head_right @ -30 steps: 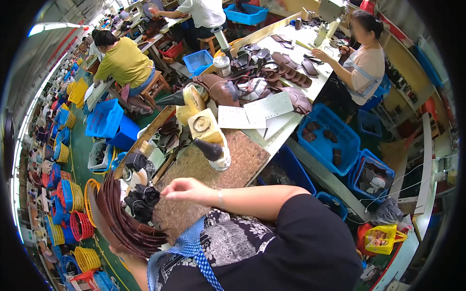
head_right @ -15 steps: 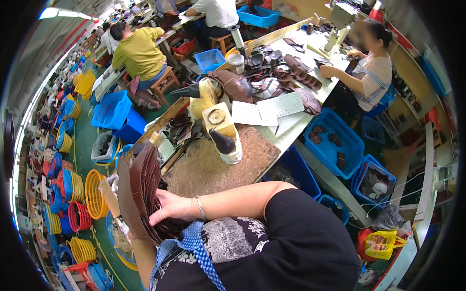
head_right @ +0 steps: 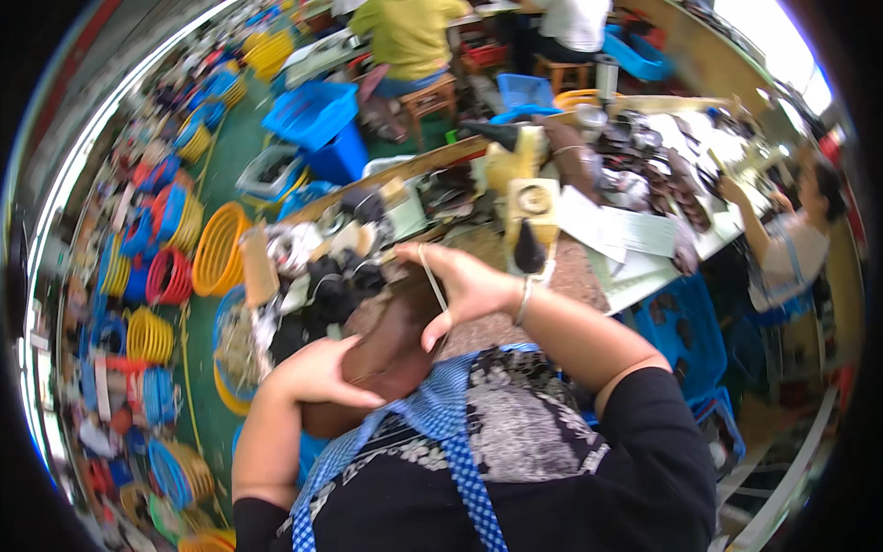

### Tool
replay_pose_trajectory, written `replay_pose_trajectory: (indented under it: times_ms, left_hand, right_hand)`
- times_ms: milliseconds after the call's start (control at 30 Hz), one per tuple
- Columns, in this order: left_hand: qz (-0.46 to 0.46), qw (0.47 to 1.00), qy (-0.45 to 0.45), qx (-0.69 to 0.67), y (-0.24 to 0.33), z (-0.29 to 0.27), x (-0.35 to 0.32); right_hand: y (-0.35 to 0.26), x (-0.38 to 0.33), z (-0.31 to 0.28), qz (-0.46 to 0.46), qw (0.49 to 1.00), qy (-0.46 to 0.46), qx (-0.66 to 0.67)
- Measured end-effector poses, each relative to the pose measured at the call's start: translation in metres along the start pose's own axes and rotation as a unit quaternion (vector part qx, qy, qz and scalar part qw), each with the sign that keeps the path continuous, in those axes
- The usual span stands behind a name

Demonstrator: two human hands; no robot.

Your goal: The person arranges brown shoe pieces at a workbench. Then, the person repeatedly attaches black patches onto the brown shoe parts.

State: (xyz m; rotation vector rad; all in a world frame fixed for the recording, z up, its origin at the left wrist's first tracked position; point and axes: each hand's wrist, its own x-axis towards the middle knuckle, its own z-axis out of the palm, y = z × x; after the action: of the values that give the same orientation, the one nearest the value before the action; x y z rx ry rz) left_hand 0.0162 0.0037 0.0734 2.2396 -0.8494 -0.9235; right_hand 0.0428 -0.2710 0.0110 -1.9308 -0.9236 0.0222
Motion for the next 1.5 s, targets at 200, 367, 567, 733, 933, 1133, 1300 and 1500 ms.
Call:
replay_pose_trajectory:
  times_ms: [200, 367, 567, 733, 933, 1133, 1300, 1500]
  left_hand:
    - [0.029, 0.973, -0.068, -0.221, -0.017, 0.011, 0.023]
    - [0.034, 0.787, 0.079, -0.611, -0.094, 0.016, -0.004]
    - [0.084, 0.847, 0.390, -0.351, -0.056, 0.017, 0.012]
    - [0.076, 0.893, 0.328, -0.300, -0.005, 0.040, 0.066]
    - [0.191, 0.951, 0.230, 0.081, 0.035, 0.036, 0.071]
    - [-0.015, 0.852, 0.359, -0.381, -0.025, 0.040, 0.067]
    - [-0.139, 0.821, 0.359, -0.421, -0.046, 0.050, 0.068]
    - [-0.161, 0.850, 0.358, -0.350, -0.049, 0.076, 0.072]
  right_hand:
    - [-0.060, 0.073, -0.005, -0.129, 0.978, -0.130, 0.102]
    - [-0.115, 0.056, 0.034, 0.098, 0.904, -0.288, 0.301]
    - [0.002, 0.008, 0.053, 0.285, 0.893, 0.092, 0.337]
    - [0.006, 0.005, 0.056, 0.156, 0.805, 0.109, 0.562]
    - [0.008, -0.081, 0.001, 0.190, 0.829, 0.185, 0.492]
    - [0.025, -0.174, -0.135, 0.196, 0.682, 0.576, 0.406]
    - [0.051, -0.191, -0.267, 0.198, 0.671, 0.555, 0.450]
    - [0.115, -0.161, -0.310, 0.195, 0.710, 0.482, 0.475]
